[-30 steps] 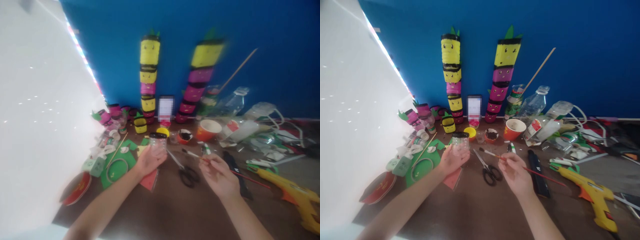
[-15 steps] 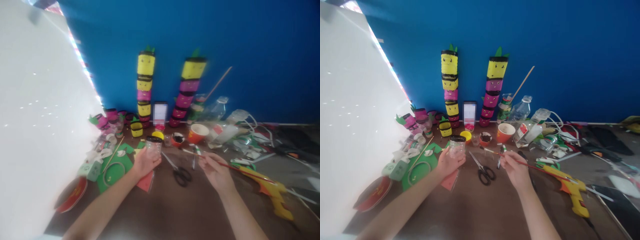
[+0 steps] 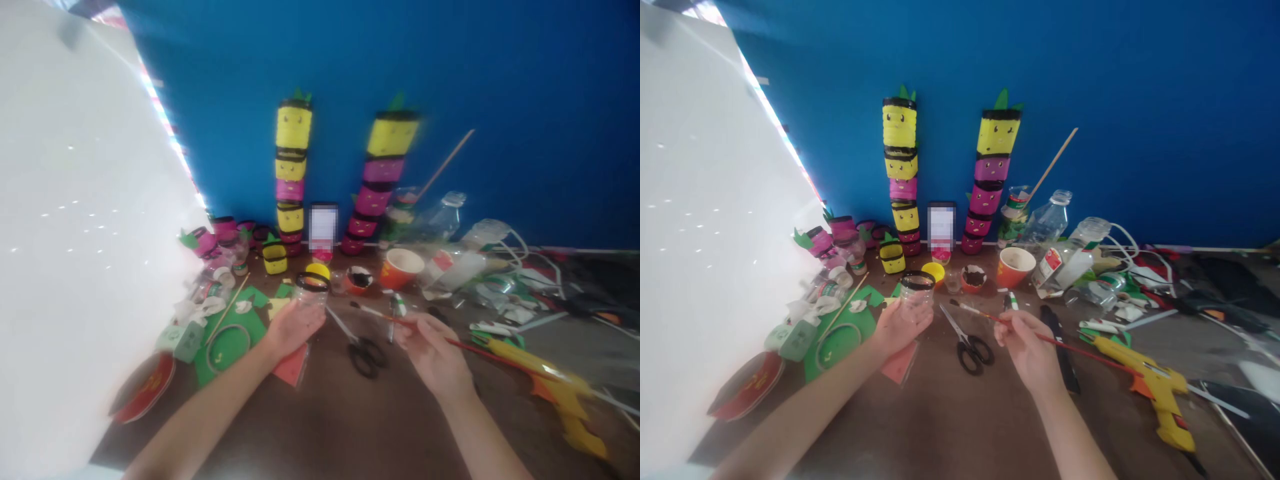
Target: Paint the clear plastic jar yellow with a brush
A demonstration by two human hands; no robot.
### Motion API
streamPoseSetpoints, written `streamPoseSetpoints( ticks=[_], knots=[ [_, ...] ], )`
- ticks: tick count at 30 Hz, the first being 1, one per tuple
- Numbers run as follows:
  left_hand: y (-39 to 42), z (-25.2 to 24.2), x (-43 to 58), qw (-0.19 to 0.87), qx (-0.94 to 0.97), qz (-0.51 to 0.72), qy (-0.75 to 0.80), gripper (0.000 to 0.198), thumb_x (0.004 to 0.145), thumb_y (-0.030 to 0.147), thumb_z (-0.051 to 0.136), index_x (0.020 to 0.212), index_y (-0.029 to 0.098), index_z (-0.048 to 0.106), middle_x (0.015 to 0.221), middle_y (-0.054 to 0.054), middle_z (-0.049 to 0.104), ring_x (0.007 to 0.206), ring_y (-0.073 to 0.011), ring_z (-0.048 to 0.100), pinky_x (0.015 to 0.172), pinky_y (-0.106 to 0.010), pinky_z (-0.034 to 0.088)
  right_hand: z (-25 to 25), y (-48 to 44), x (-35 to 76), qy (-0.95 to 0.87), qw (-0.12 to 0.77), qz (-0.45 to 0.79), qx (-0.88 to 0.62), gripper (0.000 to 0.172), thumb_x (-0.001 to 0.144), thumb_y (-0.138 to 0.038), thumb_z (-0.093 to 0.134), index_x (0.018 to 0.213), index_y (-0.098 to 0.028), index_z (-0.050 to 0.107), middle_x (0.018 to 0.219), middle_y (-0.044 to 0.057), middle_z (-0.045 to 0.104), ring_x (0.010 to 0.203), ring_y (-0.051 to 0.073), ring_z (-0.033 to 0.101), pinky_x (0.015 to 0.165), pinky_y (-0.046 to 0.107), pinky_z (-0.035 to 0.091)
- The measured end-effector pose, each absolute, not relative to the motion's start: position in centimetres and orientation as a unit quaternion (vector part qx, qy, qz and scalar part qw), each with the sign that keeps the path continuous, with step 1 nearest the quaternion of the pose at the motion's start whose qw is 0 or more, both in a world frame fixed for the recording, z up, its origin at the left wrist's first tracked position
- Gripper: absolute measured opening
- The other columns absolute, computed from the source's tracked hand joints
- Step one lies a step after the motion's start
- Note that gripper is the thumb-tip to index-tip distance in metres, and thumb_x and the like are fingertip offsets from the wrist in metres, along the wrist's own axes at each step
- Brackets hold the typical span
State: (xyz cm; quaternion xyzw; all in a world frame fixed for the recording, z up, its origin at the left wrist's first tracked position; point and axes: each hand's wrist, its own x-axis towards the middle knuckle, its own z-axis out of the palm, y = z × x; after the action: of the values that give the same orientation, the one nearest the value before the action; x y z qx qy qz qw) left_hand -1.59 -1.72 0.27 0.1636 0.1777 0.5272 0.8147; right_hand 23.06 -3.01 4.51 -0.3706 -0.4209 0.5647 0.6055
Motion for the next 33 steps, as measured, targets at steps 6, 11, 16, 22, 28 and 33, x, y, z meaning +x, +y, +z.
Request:
streamPoseSetpoints(
  ticks=[6, 11, 16, 22, 28, 33],
  knots=[
    [-1.7, 0.6, -1.4, 0.802, 0.218, 0.531, 0.165, 0.040, 0.069, 0.032, 0.068, 0.106, 0.018, 0.061, 0.109, -0.007, 0.064, 0.107, -0.0200, 0.057, 0.105, -0.038, 0.029, 4.5, -3.3, 22.7, -0.437, 0.605, 0.559, -0.362, 0.014, 0.068, -0.037, 0.072, 0.074, -0.026, 0.072, 0.065, 0.003, 0.064, 0.059, 0.016, 0.058, 0.050, 0.029, 0.045],
    [-1.9, 0.8, -1.4, 0.801, 0.258, 0.515, 0.162, 0.047, 0.068, 0.025, 0.069, 0.113, 0.023, 0.058, 0.121, -0.006, 0.058, 0.115, -0.0265, 0.053, 0.105, -0.046, 0.028, 4.8, -3.6, 22.7, -0.445, 0.607, 0.553, -0.357, 0.013, 0.065, -0.037, 0.073, 0.074, -0.028, 0.072, 0.071, 0.002, 0.063, 0.059, 0.015, 0.056, 0.053, 0.030, 0.045],
    [-2.1, 0.8, -1.1, 0.794, 0.276, 0.520, 0.153, 0.048, 0.067, 0.023, 0.069, 0.114, 0.023, 0.057, 0.126, -0.006, 0.056, 0.117, -0.0244, 0.051, 0.104, -0.041, 0.029, 5.2, -3.8, 22.8, -0.432, 0.602, 0.569, -0.357, 0.012, 0.065, -0.039, 0.072, 0.073, -0.029, 0.072, 0.070, 0.002, 0.061, 0.060, 0.014, 0.054, 0.054, 0.030, 0.044],
    [-1.9, 1.1, -0.9, 0.789, 0.273, 0.526, 0.164, 0.056, 0.064, 0.017, 0.070, 0.117, 0.024, 0.053, 0.119, -0.007, 0.060, 0.107, -0.0213, 0.057, 0.101, -0.039, 0.033, 4.9, -3.8, 22.9, -0.441, 0.610, 0.549, -0.363, 0.010, 0.070, -0.039, 0.067, 0.073, -0.031, 0.071, 0.072, 0.004, 0.060, 0.062, 0.016, 0.054, 0.054, 0.032, 0.044],
    [-2.3, 1.4, -0.1, 0.726, 0.314, 0.569, 0.226, 0.058, 0.058, 0.016, 0.076, 0.111, 0.022, 0.053, 0.113, -0.007, 0.061, 0.106, -0.0248, 0.057, 0.097, -0.044, 0.036, 4.7, -3.8, 22.9, -0.431, 0.611, 0.550, -0.372, 0.010, 0.068, -0.038, 0.069, 0.075, -0.031, 0.070, 0.071, 0.003, 0.060, 0.061, 0.016, 0.052, 0.054, 0.032, 0.044],
    [-3.3, 1.2, 0.6, 0.549, 0.398, 0.649, 0.345, 0.062, 0.055, 0.009, 0.077, 0.109, 0.025, 0.053, 0.113, -0.003, 0.056, 0.110, -0.0220, 0.052, 0.097, -0.035, 0.037, 4.6, -4.0, 23.1, -0.423, 0.622, 0.552, -0.360, 0.011, 0.066, -0.035, 0.071, 0.075, -0.030, 0.070, 0.073, 0.003, 0.060, 0.064, 0.016, 0.053, 0.056, 0.032, 0.044]
  ],
)
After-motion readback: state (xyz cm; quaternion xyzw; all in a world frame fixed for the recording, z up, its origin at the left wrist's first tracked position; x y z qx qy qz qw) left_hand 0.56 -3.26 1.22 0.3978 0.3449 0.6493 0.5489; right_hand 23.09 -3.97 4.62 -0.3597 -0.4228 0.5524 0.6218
